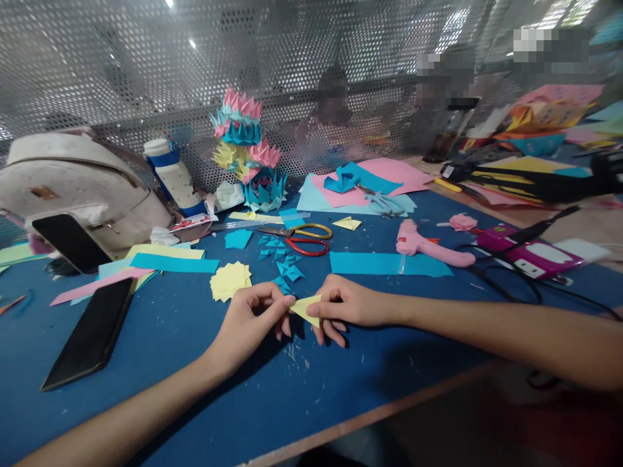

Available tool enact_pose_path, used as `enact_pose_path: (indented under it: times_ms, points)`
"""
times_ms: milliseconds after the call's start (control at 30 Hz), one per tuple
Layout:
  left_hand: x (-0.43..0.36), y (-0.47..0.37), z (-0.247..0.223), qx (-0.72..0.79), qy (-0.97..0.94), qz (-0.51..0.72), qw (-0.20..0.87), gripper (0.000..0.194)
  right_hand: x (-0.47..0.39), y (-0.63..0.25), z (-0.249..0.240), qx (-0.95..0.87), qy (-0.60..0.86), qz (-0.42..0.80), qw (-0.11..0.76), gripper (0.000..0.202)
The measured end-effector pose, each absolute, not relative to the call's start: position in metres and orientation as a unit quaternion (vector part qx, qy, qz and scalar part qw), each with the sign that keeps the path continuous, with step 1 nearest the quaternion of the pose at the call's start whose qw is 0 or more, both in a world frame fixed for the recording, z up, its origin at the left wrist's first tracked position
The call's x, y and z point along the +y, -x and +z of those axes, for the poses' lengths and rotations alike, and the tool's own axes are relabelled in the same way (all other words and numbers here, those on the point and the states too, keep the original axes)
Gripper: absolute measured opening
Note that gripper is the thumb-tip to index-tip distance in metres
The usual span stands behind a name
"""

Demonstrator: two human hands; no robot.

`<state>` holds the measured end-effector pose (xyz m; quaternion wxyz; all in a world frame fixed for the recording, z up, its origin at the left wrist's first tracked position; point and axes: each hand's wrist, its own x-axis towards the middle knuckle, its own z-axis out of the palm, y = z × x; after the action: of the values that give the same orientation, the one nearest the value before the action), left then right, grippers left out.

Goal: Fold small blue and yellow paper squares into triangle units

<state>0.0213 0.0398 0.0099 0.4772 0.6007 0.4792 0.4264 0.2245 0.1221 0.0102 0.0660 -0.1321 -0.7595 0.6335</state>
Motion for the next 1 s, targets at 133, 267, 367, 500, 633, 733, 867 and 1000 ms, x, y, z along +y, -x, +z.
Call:
enact_pose_path:
  times_ms: [133, 267, 367, 500, 633, 733, 867, 1000]
  points:
    - [0.040, -0.019, 0.010, 0.479, -0.607, 0.425, 0.471, 0.039, 0.121, -0.225, 0.012, -0.762, 0.133, 0.631, 0.063, 0.062]
    - [0.040, -0.019, 0.010, 0.472, -0.611, 0.424, 0.473, 0.041, 0.121, -0.225, 0.012, -0.765, 0.133, 0.627, 0.065, 0.062]
    - [0.040, -0.020, 0.010, 0.463, -0.617, 0.418, 0.480, 0.042, 0.122, -0.225, 0.010, -0.763, 0.130, 0.630, 0.071, 0.060]
    - [0.041, -0.020, 0.009, 0.462, -0.626, 0.404, 0.482, 0.039, 0.122, -0.225, 0.006, -0.745, 0.116, 0.653, 0.076, 0.063]
    - [0.040, -0.019, 0.007, 0.466, -0.643, 0.383, 0.472, 0.041, 0.119, -0.223, 0.006, -0.730, 0.116, 0.668, 0.085, 0.068]
    - [0.041, -0.018, 0.009, 0.473, -0.669, 0.356, 0.450, 0.040, 0.116, -0.222, 0.007, -0.727, 0.125, 0.670, 0.082, 0.069]
    - [0.052, -0.005, 0.027, 0.479, -0.725, 0.304, 0.390, 0.040, 0.113, -0.224, 0.005, -0.726, 0.112, 0.667, 0.123, 0.072]
    - [0.081, 0.029, 0.055, 0.479, -0.794, 0.232, 0.293, 0.033, 0.111, -0.227, 0.004, -0.774, 0.107, 0.613, 0.117, 0.074]
